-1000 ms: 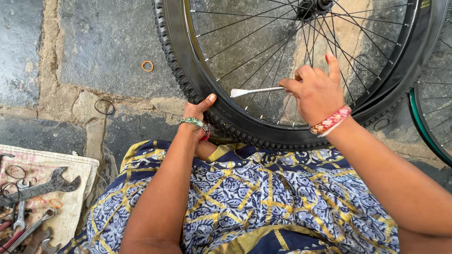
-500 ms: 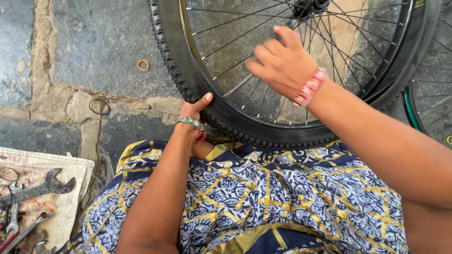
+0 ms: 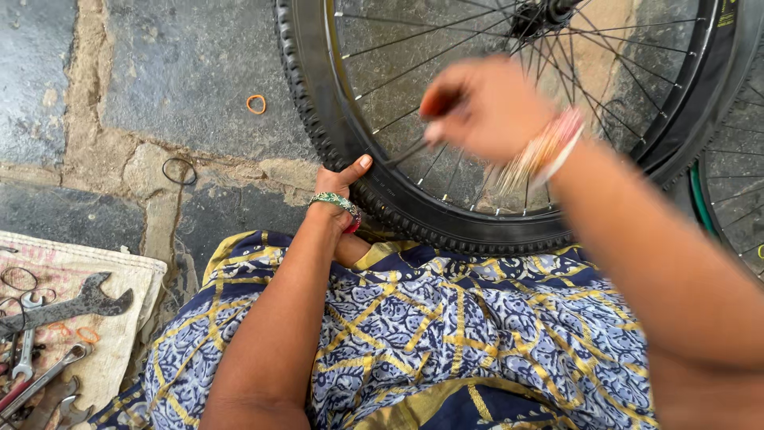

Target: The person removes a bicycle tire from a wheel rim using a thin metal tool, working by hand to pry the bead over the edge of the rim and then pulling the tire casing off completely.

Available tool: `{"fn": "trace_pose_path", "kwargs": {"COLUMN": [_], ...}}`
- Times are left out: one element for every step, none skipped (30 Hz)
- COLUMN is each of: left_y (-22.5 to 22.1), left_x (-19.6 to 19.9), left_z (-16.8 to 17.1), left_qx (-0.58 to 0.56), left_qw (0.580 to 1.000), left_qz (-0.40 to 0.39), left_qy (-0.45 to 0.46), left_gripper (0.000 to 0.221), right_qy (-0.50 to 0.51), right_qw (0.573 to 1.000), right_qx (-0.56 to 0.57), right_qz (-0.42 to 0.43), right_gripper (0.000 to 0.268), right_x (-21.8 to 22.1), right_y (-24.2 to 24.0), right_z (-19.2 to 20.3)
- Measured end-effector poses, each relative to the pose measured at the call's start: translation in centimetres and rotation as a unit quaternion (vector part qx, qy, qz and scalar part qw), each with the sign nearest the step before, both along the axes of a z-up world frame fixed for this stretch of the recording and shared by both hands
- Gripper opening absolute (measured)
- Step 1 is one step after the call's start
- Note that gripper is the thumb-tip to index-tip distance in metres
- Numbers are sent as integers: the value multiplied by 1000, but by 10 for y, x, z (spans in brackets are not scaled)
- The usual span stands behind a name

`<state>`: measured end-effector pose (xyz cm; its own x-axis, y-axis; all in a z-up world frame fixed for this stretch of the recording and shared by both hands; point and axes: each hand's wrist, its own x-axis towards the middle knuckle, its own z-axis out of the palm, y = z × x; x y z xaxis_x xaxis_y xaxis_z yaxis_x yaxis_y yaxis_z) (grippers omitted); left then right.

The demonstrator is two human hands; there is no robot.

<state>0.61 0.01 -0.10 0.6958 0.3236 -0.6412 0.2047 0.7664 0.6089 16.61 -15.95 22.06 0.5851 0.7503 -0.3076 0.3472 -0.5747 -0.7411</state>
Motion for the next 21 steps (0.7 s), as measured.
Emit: {"fn": "trace_pose_path", "kwargs": {"left_y": [0,0,0,0,-1,-2,-3,-4,-4,-4,-4,-4,-3,-2,-1,0,0,1,2,2,3], "left_x": [0,-3,-4,-2,0,1,2,0,0,1,0,0,0,4,8,6,6,4,4,5,1], "left_z": [-2,-5,-9,-13,-18,-23,-28,-33,-37,-41,-43,-44,-43,-42,-40,-38,-35,-32,-29,-26,-21], "left_qx": [-11,-22,-22,-19,-15,-15,-3,8,8,9,9,7,23,39,36,38,39,38,22,7,7], "left_qw": [1000,1000,1000,1000,1000,1000,999,999,999,999,998,999,998,997,997,998,999,999,999,1000,1000], "left_qz": [5,10,9,16,22,19,25,31,29,36,43,40,35,33,32,23,13,16,21,22,20], "left_qy": [-5,-7,-6,-8,-11,-13,-27,-39,-38,-36,-33,-35,-46,-60,-65,-44,-23,-17,-9,-2,2], "left_gripper": [66,66,66,65,65,65,61,56,56,56,56,56,57,58,58,58,58,58,59,59,59], "right_qy": [-124,-196,-270,-266,-454,-489,-523,-522,-485,-444,-442,-425,-406,-398,-390,-342,-294,-270,-245,-199,-152], "right_qw": [992,978,960,957,883,864,843,843,864,880,881,886,890,895,900,920,938,943,947,961,971], "right_qx": [-26,12,7,-57,-81,-64,-47,-48,10,68,68,108,148,132,116,116,115,147,178,182,185], "right_qz": [19,68,73,101,80,100,120,118,135,154,154,150,145,151,157,152,146,125,103,60,17], "right_gripper": [16,11,21,17,7,12,18,18,18,18,18,17,17,18,19,19,19,19,20,26,37], "right_x": [-31,-68,-114,-155,-197,-223,-237,-237,-235,-232,-229,-220,-212,-200,-189,-180,-172,-169,-166,-160,-149], "right_y": [-3,-7,-6,-6,4,9,10,6,1,-6,-16,-29,-43,-58,-71,-83,-93,-102,-112,-122,-134], "right_z": [-11,-22,-34,-42,-52,-61,-71,-83,-93,-97,-95,-89,-78,-64,-50,-36,-24,-14,-7,-2,-2]}}
